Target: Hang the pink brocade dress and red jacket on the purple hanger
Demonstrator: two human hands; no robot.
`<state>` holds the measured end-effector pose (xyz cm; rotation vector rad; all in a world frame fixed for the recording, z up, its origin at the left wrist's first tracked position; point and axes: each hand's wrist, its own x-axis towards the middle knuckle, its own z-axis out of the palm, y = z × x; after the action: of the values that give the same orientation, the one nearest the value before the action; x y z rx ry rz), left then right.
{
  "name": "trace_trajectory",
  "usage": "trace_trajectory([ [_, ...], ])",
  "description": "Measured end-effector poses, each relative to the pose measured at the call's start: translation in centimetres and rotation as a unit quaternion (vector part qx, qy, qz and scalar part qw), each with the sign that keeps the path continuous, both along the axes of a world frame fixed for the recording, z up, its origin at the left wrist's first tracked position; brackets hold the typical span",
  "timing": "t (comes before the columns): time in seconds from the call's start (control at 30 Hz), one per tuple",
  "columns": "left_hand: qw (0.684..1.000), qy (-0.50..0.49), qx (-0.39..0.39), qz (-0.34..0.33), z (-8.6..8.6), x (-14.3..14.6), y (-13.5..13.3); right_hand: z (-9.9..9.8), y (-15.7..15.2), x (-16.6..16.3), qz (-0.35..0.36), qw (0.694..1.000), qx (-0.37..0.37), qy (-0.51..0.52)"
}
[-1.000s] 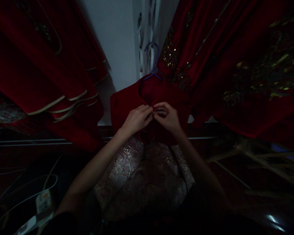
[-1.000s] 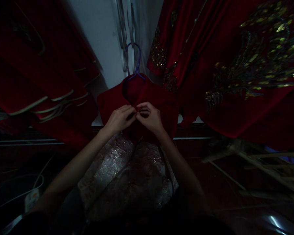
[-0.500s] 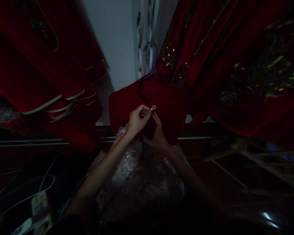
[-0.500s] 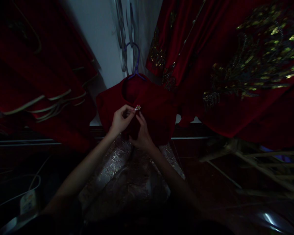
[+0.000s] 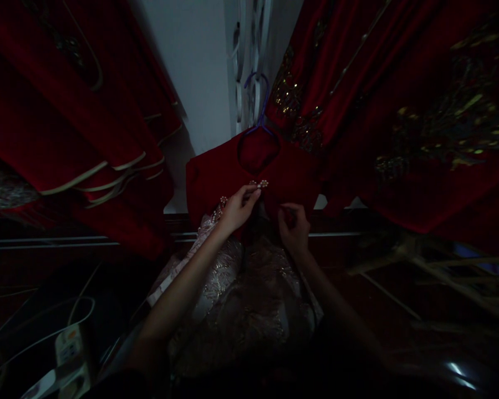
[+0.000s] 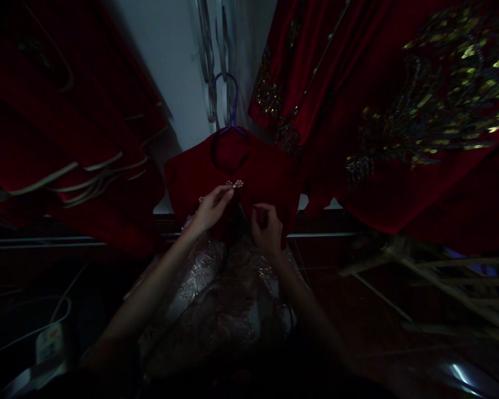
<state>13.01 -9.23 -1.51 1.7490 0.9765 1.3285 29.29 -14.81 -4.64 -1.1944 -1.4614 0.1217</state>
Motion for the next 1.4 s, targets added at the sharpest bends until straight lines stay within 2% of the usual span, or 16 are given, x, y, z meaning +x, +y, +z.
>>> trace_trajectory([
  [0.03, 1.000, 0.007, -0.003, -0.003, -0.3, 0.4, 0.0, 0.9, -0.2, 0.6, 0.022, 0.999, -0.018, 0.015],
  [0.17, 1.000, -0.008, -0.020, 0.013, -1.2, 2.2, 0.0, 4.0, -0.9, 1.8, 0.065, 0.995, -0.004, 0.069],
  [0.27, 0.997, -0.045, -0.040, 0.045, -1.9, 3.4, -0.2, 5.0, -1.3, 2.0, 0.115, 0.990, -0.030, 0.070],
  [0.37, 0.994, -0.070, -0.047, 0.072, -2.7, 3.7, -0.6, 5.4, -1.9, 2.0, 0.200, 0.975, -0.087, 0.041],
  [0.5, 0.988, -0.078, -0.014, 0.131, -3.3, 2.2, -1.4, 5.9, -2.6, 1.8, 0.281, 0.952, -0.123, 0.008],
  [0.57, 0.978, -0.088, 0.001, 0.191, -3.7, 0.8, -1.7, 6.1, -2.8, 1.6, 0.310, 0.941, -0.136, -0.009],
  [0.67, 0.945, -0.087, 0.031, 0.314, -4.8, -1.6, -1.6, 6.0, -2.7, 1.2, 0.341, 0.926, -0.158, -0.020],
  [0.73, 0.931, -0.076, 0.038, 0.356, -5.6, -3.0, -1.3, 5.7, -2.6, 0.8, 0.348, 0.922, -0.169, -0.019],
  [0.87, 0.954, -0.074, 0.002, 0.291, -6.5, -4.3, -0.8, 4.8, -2.2, 0.2, 0.346, 0.918, -0.195, -0.007],
  [1.03, 0.971, -0.072, -0.017, 0.226, -6.3, -4.3, -1.1, 3.7, -1.3, -0.4, 0.323, 0.926, -0.195, 0.022],
  [1.23, 0.977, -0.019, -0.005, 0.211, -6.7, -4.4, -1.2, 2.9, 1.2, -1.9, 0.303, 0.936, -0.174, 0.045],
  [1.4, 0.975, 0.014, 0.022, 0.222, -7.2, -4.6, -0.8, 2.6, 3.6, -4.0, 0.273, 0.948, -0.160, 0.027],
])
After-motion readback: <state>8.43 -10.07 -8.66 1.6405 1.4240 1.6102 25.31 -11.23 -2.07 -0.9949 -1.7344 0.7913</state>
